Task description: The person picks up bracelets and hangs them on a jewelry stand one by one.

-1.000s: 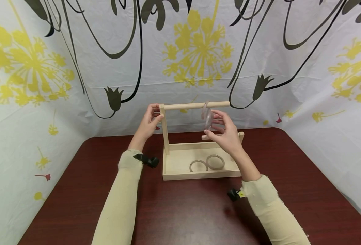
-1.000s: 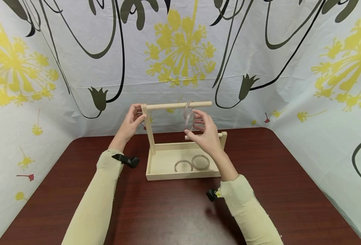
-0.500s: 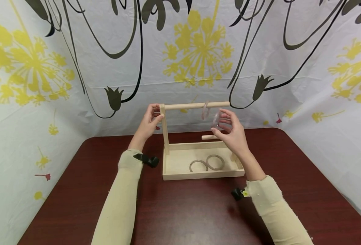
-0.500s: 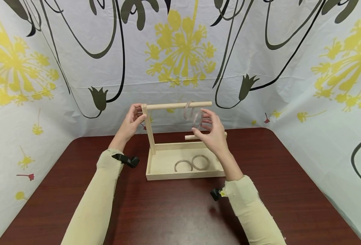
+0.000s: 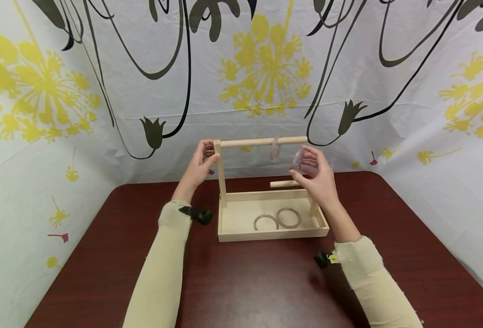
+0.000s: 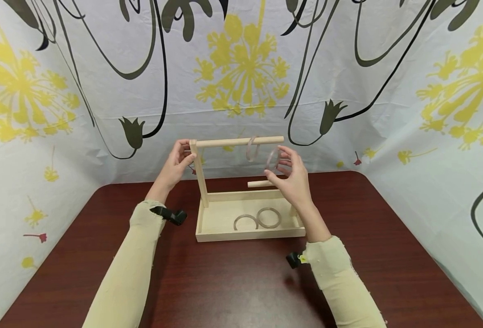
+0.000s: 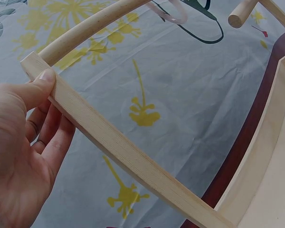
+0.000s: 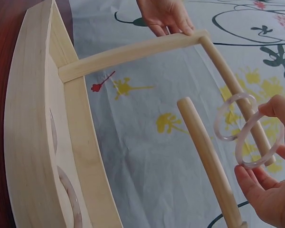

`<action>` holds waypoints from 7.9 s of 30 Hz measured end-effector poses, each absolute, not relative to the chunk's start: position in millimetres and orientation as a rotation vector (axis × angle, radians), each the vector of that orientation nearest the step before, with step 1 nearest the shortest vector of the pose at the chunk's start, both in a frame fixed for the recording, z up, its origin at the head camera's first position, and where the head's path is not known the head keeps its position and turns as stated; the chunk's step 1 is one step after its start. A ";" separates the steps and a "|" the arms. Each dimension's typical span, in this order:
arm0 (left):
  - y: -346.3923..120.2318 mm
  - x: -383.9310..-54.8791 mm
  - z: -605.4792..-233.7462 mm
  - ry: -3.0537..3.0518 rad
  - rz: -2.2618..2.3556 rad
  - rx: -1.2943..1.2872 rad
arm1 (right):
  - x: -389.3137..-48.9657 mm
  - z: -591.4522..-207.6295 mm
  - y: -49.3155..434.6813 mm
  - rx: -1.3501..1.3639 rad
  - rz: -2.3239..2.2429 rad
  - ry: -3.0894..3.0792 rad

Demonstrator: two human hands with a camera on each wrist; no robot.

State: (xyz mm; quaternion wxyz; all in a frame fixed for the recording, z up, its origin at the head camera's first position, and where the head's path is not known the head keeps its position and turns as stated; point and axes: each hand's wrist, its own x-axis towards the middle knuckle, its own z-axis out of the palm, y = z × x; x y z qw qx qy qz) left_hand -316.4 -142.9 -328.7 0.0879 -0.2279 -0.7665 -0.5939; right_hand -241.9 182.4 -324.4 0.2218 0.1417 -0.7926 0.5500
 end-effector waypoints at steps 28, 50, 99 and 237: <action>-142.8 -313.8 -327.9 -2.291 -1.779 -0.667 | -238.2 -303.4 189.0 0.302 1.559 -2.151; -142.7 -314.6 -328.6 -2.277 -1.785 -0.678 | -276.7 -310.4 185.0 0.261 1.649 -2.114; -141.7 -308.5 -324.2 -2.294 -1.799 -0.674 | -272.4 -308.9 180.6 0.235 1.704 -2.269; -125.6 -247.6 -356.9 -2.334 -1.715 -0.657 | -251.1 -374.7 277.5 0.368 1.396 -2.526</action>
